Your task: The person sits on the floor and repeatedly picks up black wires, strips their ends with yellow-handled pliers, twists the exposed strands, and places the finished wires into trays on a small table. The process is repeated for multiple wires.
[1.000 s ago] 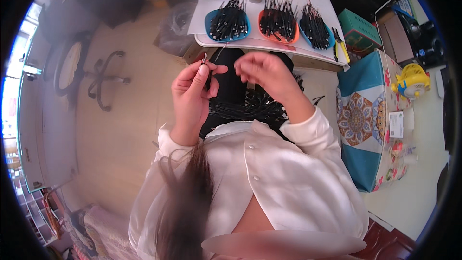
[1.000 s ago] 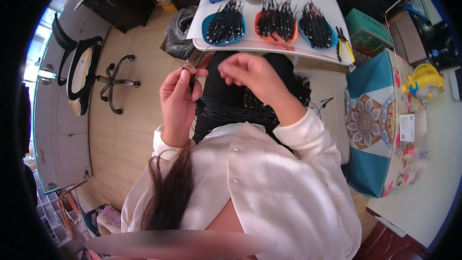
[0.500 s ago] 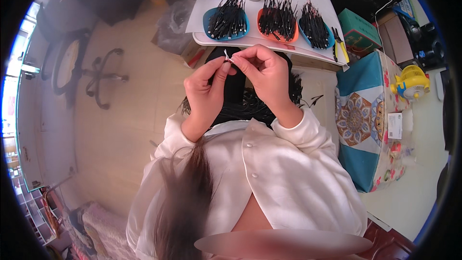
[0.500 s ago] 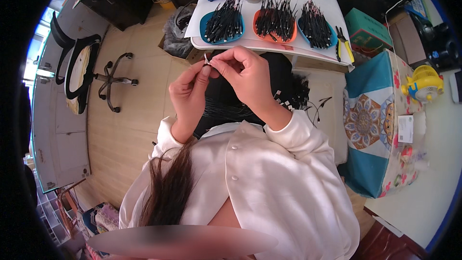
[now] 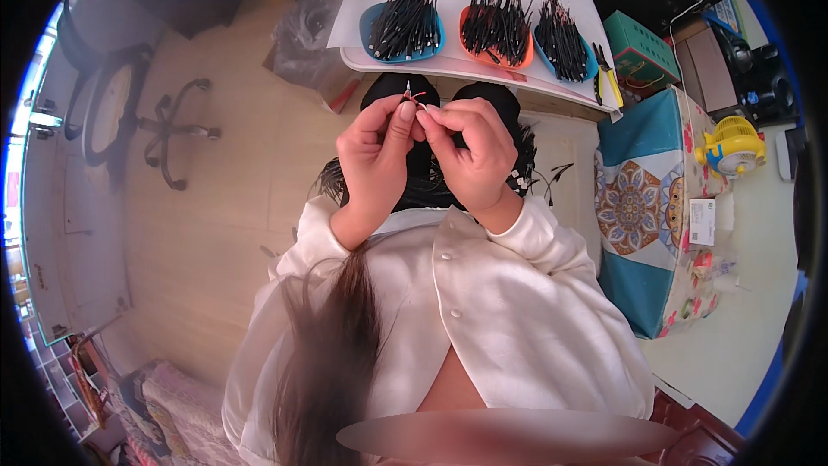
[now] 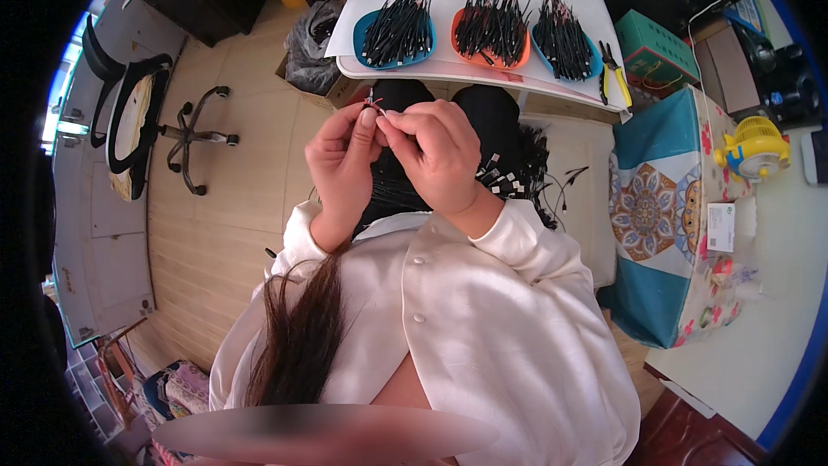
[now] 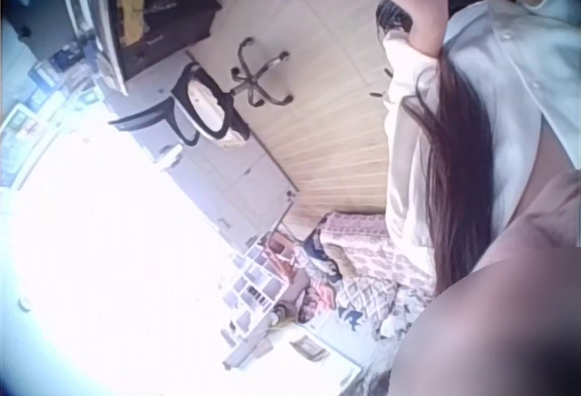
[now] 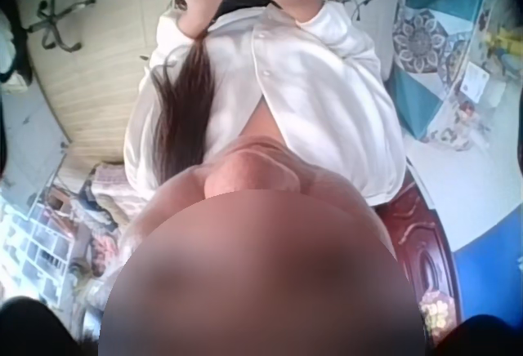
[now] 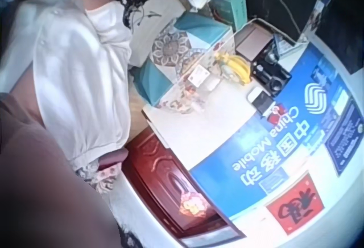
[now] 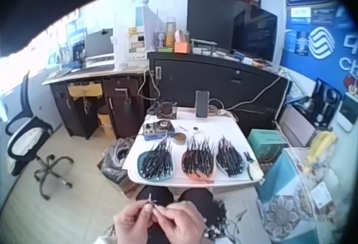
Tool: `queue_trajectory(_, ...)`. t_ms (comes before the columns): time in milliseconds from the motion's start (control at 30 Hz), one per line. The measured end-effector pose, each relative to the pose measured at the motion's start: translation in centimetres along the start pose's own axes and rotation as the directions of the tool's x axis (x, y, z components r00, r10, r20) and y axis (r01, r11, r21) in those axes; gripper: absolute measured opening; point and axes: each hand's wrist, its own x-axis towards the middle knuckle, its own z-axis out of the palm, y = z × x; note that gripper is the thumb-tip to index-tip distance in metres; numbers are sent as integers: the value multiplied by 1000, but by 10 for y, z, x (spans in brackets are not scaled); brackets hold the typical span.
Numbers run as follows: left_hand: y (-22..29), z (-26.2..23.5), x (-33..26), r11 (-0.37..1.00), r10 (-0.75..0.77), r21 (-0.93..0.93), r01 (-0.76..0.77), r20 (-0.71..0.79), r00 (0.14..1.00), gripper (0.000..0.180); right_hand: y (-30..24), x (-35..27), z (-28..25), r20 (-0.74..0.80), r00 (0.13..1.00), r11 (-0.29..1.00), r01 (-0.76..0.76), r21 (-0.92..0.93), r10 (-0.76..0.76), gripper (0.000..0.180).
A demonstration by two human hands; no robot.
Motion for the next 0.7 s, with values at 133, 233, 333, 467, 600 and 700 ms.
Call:
queue_trajectory(133,2,-2,1,983,-150,-104,152,27,988,18,2,4,-9,117,990,985,-93,149,76,16)
queue_trajectory(233,5,-8,3,935,-242,-230,271,147,959,19,6,11,-24,234,948,932,-271,241,215,12)
queue_trajectory(333,6,-8,1,907,-268,-272,323,219,938,20,11,18,-35,411,842,800,-496,338,349,11)
queue_trajectory(467,10,-5,0,902,-280,-252,351,277,919,20,15,22,-39,507,812,812,-488,319,289,11)
queue_trajectory(600,12,-3,-1,953,-219,-144,266,280,935,19,12,20,-39,498,792,777,-545,316,353,10)
queue_trajectory(700,12,-6,-2,960,-200,-130,247,297,934,18,9,15,-37,529,742,542,-666,513,411,9)
